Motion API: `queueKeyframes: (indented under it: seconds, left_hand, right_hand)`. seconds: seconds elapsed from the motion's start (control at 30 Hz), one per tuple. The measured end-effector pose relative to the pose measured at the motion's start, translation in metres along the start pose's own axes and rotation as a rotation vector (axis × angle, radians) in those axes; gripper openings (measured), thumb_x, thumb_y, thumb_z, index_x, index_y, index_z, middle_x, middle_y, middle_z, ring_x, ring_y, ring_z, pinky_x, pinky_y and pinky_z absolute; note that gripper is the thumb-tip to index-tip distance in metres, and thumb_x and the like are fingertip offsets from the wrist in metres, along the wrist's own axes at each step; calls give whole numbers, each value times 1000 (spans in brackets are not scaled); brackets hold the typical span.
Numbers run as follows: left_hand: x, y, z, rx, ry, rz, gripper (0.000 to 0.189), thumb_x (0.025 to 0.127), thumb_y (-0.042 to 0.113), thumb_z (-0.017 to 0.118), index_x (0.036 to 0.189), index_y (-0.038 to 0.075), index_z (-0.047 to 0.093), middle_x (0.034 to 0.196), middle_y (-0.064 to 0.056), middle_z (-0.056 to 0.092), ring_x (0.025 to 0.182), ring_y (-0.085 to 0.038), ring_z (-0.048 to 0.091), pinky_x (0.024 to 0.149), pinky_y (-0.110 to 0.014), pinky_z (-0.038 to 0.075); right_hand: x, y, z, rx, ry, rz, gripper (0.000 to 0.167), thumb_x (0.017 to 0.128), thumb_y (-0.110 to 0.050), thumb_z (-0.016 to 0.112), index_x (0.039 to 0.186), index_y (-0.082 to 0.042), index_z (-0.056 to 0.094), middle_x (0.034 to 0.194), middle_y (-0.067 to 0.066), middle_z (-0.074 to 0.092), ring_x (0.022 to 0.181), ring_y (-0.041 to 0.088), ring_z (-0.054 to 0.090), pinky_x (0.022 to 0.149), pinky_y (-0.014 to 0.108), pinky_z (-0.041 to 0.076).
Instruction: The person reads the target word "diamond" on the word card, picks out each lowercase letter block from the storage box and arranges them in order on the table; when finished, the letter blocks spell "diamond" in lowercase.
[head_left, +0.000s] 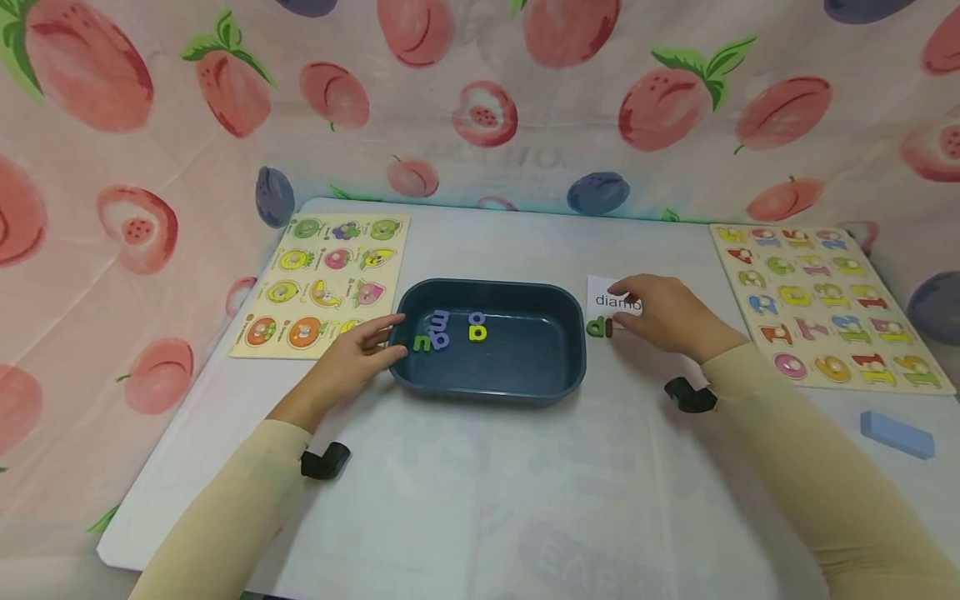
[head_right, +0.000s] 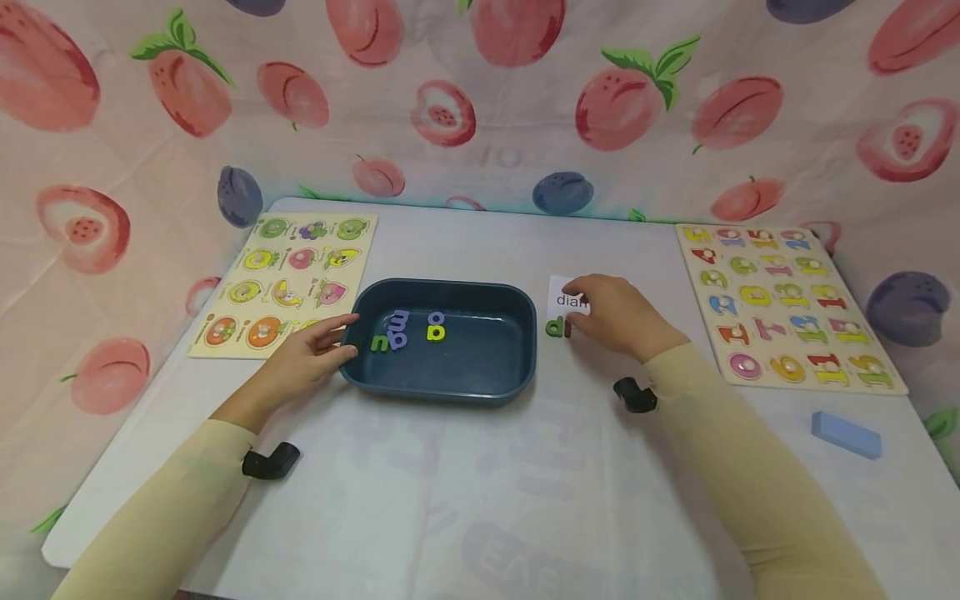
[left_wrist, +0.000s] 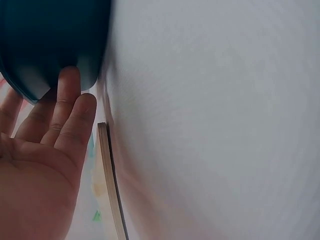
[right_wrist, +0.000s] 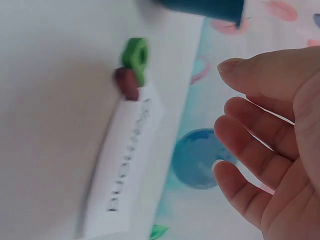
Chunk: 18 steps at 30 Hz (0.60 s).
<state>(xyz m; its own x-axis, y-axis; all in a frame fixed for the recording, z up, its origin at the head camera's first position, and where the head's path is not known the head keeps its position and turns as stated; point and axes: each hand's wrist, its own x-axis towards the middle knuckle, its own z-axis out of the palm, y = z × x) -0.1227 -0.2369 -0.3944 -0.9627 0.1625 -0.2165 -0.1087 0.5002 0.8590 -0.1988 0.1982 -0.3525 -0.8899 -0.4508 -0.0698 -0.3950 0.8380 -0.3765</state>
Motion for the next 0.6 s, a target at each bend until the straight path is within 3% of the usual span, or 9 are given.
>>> queueKeyframes:
  seconds: [0.2,0.47,0.6]
  left_hand:
    - [0,-1,0,-2,4,0,60,97,30,68,152,19,46,154,-15,42,139,-34,42,108,-49,41]
    - [0,-1,0,11,6,0,60,98,30,68,152,19,45,154,-16,42,140,-35,41,108,-50,40]
    - [0,0,1,12,4,-2,59,98,29,67,152,19,45,154,-16,41,140,-35,41,109,-50,40]
  right_hand:
    - [-3,-21,-7,-7,31,-41,41,93,-11,70,131,2,61,125,22,64,111,37,60,97,55,49]
    - [-2,-53,-4,-24,91,-228,37,90,-7,73,124,3,65,117,19,67,103,33,64,91,49,53]
    - [1,-67,0,-12,85,-272,37,91,-9,73,125,3,65,119,18,67,105,32,64,94,49,51]
